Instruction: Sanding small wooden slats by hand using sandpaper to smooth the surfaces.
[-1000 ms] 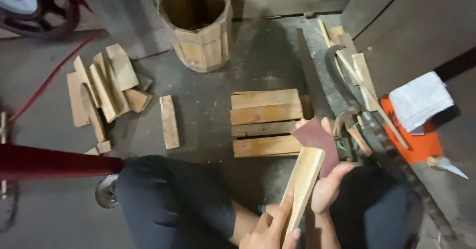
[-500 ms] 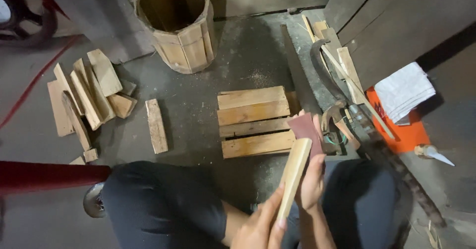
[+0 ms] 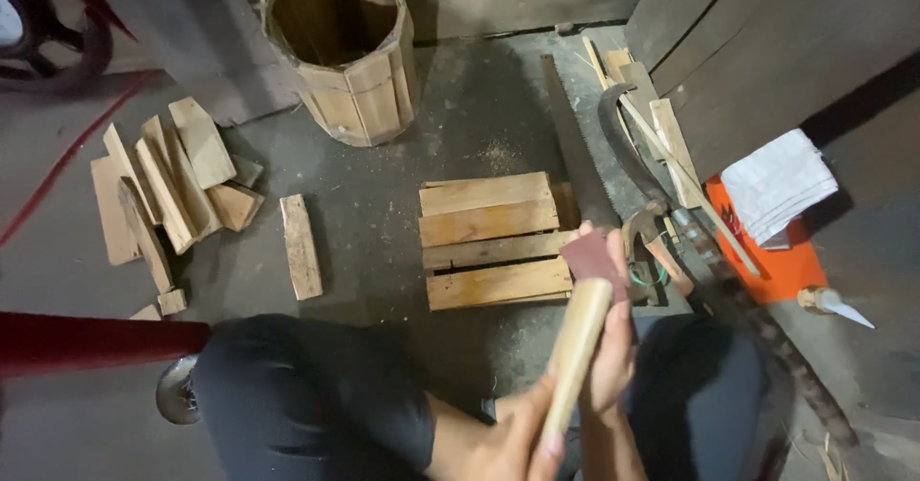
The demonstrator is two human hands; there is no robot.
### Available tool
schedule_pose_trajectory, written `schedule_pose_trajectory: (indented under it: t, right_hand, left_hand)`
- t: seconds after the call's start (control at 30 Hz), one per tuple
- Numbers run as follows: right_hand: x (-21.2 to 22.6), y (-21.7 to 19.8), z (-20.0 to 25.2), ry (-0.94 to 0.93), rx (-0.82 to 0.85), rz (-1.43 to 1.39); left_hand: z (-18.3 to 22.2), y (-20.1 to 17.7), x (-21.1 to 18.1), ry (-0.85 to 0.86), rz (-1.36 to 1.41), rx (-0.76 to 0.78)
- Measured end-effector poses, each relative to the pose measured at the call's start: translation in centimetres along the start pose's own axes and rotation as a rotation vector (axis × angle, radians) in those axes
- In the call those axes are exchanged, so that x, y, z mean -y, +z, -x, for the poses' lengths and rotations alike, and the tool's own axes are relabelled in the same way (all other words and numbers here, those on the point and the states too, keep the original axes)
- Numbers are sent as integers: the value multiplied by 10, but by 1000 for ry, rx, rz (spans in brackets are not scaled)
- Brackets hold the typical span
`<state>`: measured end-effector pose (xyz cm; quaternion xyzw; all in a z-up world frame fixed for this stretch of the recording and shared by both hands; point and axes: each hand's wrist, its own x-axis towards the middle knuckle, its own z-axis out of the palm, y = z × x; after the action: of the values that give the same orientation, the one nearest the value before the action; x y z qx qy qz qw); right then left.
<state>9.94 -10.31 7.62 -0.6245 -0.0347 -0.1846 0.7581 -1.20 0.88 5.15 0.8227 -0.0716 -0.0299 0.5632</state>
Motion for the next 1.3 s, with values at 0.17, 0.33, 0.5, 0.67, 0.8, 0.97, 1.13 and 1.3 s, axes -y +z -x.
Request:
schedule_pose_trajectory:
  t: [0.17, 0.33, 0.5, 0.67, 0.8, 0.97, 1.13, 1.3]
  right_hand:
    - [-9, -2, 2, 43, 4, -150]
    - [-16, -9, 4, -3, 26, 42]
    - [-11, -10, -1, 18, 61, -65]
    - [-18, -29, 1, 56, 75, -95]
    - [-26, -29, 7, -15, 101, 57]
    - [-26, -27, 7, -47, 86, 130]
    - [-29, -43, 7, -5, 183, 110]
    - [-15, -41, 0, -63, 304, 263]
  left_hand:
    - [-10, -17, -14, -75, -46, 193]
    - [15, 21, 25, -77, -39, 78]
    - [9, 12, 8, -41, -97, 68]
    - [24, 30, 34, 63, -190, -34]
    - [10, 3, 12, 24, -8, 89]
    - [4, -7, 2, -34, 179, 199]
    - [26, 11, 25, -76, 111, 120]
    - [-5, -35, -7, -147, 389, 353]
